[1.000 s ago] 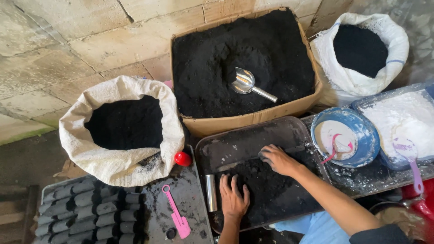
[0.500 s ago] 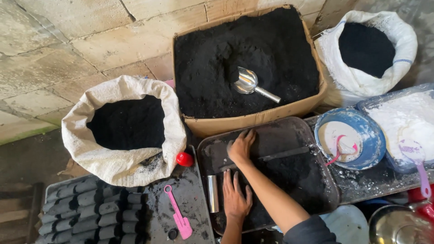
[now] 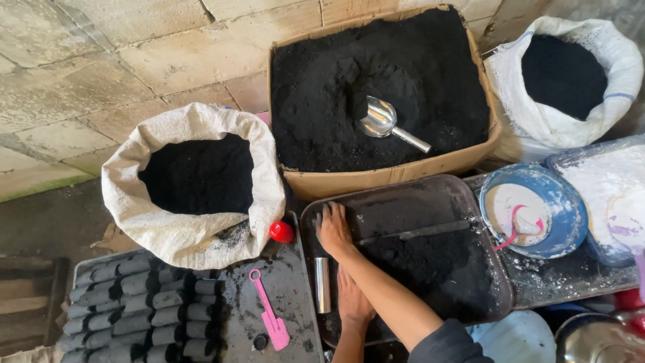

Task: The person scoops black powder into a cylindrical mold on a tray, packs it with a metal rod, and removes excess powder. They then eject the formed briquette onto a tray and repeat the process.

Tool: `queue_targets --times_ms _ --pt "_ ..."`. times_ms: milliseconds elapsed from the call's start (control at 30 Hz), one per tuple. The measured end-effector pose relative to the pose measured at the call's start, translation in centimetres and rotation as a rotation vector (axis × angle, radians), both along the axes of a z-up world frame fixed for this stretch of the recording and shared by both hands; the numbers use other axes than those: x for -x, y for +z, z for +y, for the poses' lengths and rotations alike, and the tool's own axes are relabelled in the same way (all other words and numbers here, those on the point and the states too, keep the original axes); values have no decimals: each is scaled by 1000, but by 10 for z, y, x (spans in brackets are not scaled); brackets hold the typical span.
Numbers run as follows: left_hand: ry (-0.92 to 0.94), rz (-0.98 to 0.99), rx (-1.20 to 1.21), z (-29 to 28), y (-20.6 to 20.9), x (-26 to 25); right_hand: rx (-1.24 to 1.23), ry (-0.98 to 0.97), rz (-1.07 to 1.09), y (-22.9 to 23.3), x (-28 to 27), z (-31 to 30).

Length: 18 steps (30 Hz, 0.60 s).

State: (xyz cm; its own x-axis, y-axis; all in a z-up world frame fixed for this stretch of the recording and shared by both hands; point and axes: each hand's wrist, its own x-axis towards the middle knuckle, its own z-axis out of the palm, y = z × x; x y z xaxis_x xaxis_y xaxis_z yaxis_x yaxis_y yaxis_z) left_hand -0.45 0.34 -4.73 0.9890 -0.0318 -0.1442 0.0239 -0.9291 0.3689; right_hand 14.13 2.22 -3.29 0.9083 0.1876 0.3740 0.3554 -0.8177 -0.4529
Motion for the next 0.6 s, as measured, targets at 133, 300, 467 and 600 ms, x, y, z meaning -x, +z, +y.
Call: queue_targets --times_ms 133,300,467,600 --pt "8 -28 11 4 -7 -3 -11 55 -8 17 4 11" --pt "16 -74 37 8 -14 1 -109 237 -61 -2 2 16" --pt "18 -119 66 5 -17 1 -106 435 -37 -12 4 4" --pt "19 -164 99 -2 -17 3 210 711 498 29 10 -13"
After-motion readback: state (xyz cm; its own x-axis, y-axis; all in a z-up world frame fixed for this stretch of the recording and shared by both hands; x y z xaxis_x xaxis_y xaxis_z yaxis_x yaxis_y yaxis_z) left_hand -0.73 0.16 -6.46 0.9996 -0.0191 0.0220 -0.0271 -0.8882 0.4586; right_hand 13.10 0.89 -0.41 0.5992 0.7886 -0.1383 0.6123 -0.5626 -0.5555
